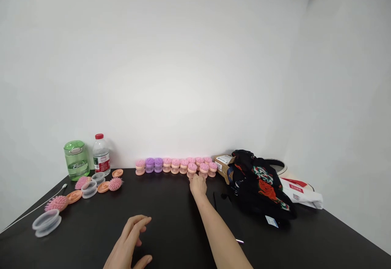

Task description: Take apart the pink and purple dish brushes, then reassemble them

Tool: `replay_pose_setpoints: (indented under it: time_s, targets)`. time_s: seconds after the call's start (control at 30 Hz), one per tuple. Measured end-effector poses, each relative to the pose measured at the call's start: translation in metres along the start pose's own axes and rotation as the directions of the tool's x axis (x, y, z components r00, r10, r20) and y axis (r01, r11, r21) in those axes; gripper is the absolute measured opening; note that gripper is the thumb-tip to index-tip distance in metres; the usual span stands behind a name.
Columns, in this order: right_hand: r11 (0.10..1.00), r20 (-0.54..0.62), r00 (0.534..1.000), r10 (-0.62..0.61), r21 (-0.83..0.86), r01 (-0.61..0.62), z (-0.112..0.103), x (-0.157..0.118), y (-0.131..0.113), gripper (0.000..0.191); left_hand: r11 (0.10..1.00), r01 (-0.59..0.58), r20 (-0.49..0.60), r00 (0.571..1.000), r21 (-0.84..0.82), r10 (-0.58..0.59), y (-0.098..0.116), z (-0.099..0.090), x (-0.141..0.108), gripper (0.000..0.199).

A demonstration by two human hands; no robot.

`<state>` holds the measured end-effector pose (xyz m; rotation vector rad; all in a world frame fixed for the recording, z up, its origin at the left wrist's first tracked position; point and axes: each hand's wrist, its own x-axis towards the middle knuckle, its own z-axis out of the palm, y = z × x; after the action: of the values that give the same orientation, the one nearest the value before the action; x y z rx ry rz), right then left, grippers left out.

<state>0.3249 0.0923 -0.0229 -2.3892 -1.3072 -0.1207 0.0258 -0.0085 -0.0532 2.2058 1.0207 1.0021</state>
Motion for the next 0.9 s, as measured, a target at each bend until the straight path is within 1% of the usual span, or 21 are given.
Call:
replay_pose_setpoints:
  time_s: [0.1, 0.17, 0.23, 0.27, 0.33, 0.4, 0.5, 0.57, 0.63, 0.7, 0.77, 0.83, 0.9]
  targets:
    - [0.996, 0.023, 0.998, -0.056, -0.065, 0.057, 0.000, -0.010, -0.002, 0.032, 0.999, -0.042, 0.010, 0.999, -0.012, 0.042, 0.012, -0.008, -0.003, 0.070]
    - [0.991, 0.041, 0.995, -0.087, -0.099, 0.091, 0.000, -0.015, -0.002, 0.034, 0.997, -0.066, 0.065, 0.996, -0.036, 0.069, 0.023, -0.015, -0.005, 0.072]
    - [0.984, 0.064, 0.990, -0.125, -0.116, 0.132, 0.000, -0.018, -0.001, 0.040, 0.998, -0.054, 0.092, 0.994, -0.042, 0.058, 0.033, -0.021, -0.004, 0.072]
    - [0.981, 0.080, 0.986, -0.143, -0.120, 0.152, 0.000, -0.018, -0.001, 0.043, 0.998, -0.045, 0.080, 0.996, -0.033, 0.047, 0.035, -0.023, -0.003, 0.071]
    - [0.972, 0.114, 0.976, -0.185, -0.124, 0.199, 0.002, -0.023, -0.003, 0.042, 0.999, -0.031, 0.053, 0.998, -0.008, 0.031, 0.036, -0.027, 0.000, 0.070]
    - [0.955, 0.129, 0.957, -0.260, -0.114, 0.275, 0.004, -0.036, -0.007, 0.041, 0.999, -0.022, 0.006, 1.000, 0.029, 0.022, 0.033, -0.031, 0.004, 0.069]
    - [0.904, 0.126, 0.906, -0.404, -0.096, 0.417, 0.012, -0.069, -0.013, 0.039, 0.996, -0.005, -0.100, 0.995, 0.084, 0.014, 0.025, -0.038, 0.009, 0.066]
    - [0.854, 0.082, 0.859, -0.505, -0.095, 0.511, 0.022, -0.094, -0.014, 0.041, 0.991, 0.036, -0.171, 0.985, 0.131, -0.014, 0.019, -0.045, 0.013, 0.062]
    - [0.821, 0.041, 0.825, -0.564, -0.076, 0.565, 0.033, -0.116, -0.012, 0.047, 0.977, 0.103, -0.220, 0.974, 0.187, -0.060, 0.014, -0.053, 0.017, 0.058]
    - [0.796, 0.010, 0.797, -0.604, -0.047, 0.604, 0.044, -0.132, -0.008, 0.055, 0.955, 0.169, -0.240, 0.965, 0.246, -0.109, 0.007, -0.062, 0.023, 0.057]
    - [0.778, -0.002, 0.778, -0.628, -0.028, 0.628, 0.051, -0.142, -0.004, 0.060, 0.927, 0.216, -0.236, 0.961, 0.305, -0.146, 0.000, -0.074, 0.032, 0.059]
    - [0.774, 0.003, 0.774, -0.633, -0.022, 0.633, 0.052, -0.146, -0.002, 0.061, 0.887, 0.258, -0.226, 0.957, 0.383, -0.180, -0.009, -0.089, 0.044, 0.062]
    - [0.774, 0.003, 0.775, -0.632, -0.025, 0.632, 0.051, -0.148, -0.003, 0.060, 0.832, 0.302, -0.234, 0.948, 0.465, -0.214, -0.019, -0.106, 0.058, 0.055]
